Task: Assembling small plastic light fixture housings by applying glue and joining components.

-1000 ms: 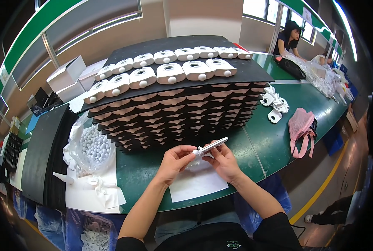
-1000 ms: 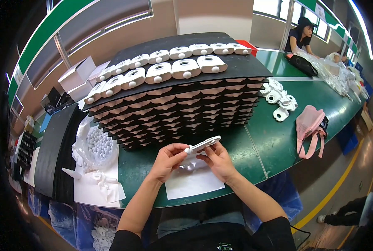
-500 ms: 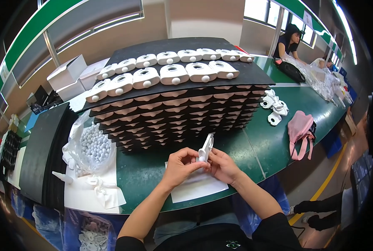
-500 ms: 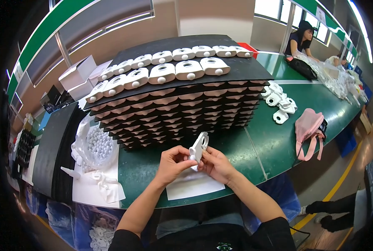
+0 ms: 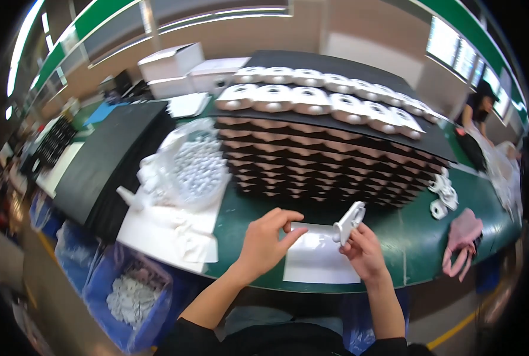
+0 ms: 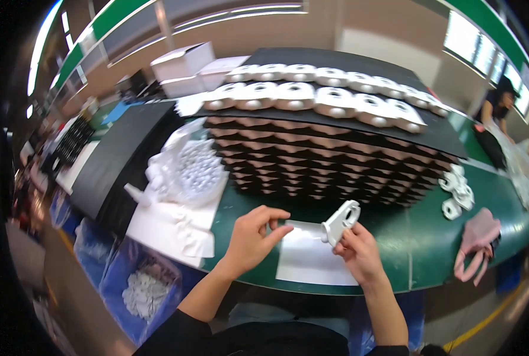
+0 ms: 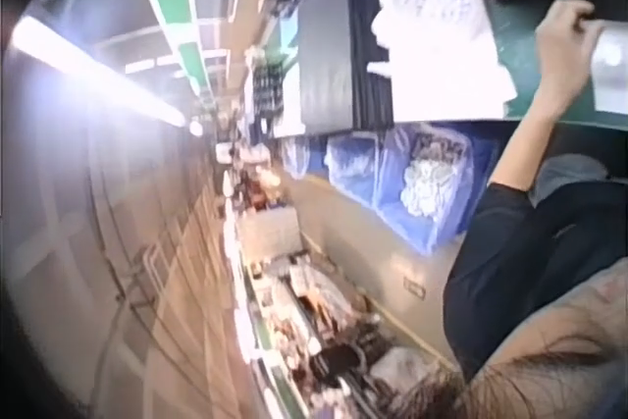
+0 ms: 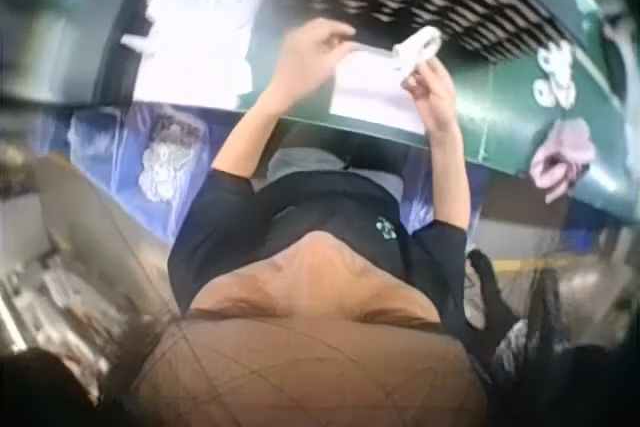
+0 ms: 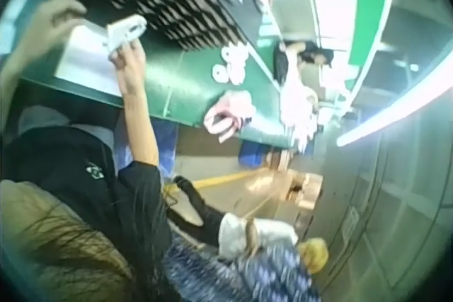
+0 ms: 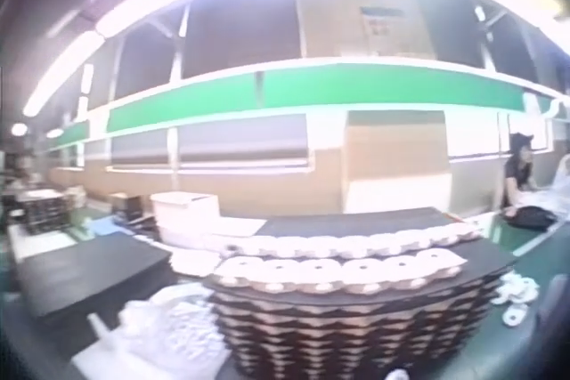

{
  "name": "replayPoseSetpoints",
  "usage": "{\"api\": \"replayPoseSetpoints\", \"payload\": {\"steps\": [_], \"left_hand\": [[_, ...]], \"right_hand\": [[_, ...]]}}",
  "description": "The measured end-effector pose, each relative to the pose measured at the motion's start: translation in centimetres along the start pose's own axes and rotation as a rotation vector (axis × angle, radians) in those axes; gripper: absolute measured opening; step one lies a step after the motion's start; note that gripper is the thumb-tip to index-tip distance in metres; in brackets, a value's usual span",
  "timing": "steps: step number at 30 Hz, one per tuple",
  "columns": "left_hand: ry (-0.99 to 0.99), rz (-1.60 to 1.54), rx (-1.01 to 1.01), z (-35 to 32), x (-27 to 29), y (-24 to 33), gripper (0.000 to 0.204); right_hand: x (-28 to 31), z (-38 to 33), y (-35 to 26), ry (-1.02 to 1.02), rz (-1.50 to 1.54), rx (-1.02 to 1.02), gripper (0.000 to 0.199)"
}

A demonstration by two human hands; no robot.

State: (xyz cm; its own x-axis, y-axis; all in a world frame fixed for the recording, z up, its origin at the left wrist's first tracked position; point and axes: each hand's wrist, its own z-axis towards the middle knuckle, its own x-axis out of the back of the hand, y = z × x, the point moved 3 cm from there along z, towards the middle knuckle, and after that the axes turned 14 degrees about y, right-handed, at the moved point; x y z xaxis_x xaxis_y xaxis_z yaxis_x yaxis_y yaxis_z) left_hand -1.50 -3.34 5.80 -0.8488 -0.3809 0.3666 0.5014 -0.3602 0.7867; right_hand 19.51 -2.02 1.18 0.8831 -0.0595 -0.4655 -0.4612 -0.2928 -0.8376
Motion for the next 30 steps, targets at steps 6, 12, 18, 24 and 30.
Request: {"api": "replayPoseSetpoints", "payload": {"steps": [6,12,18,24,30], "left_hand": [[0.252,0.630,-0.035,-4.9,9.7,-3.4,0.020],[0.258,0.609,0.090,-6.8,12.9,-8.7,0.011],[0.495,-0.364,0.674,-5.7,11.5,-8.4,0.008],[0.387,-0.605,0.702,-5.1,8.6,-5.4,0.008],[0.331,-0.542,0.712,-5.4,7.8,-4.7,0.006]], "right_hand": [[-5.5,-0.9,2.2,-0.124,-0.083,-0.030,0.023],[-9.4,-0.4,7.1,-0.262,0.235,-0.424,0.020],[-11.0,-0.1,9.6,-0.250,0.544,-0.843,0.015],[-12.4,0.1,11.2,-0.318,0.536,-0.847,0.015],[-13.0,-1.1,10.3,-0.379,0.371,-0.692,0.018]]}}
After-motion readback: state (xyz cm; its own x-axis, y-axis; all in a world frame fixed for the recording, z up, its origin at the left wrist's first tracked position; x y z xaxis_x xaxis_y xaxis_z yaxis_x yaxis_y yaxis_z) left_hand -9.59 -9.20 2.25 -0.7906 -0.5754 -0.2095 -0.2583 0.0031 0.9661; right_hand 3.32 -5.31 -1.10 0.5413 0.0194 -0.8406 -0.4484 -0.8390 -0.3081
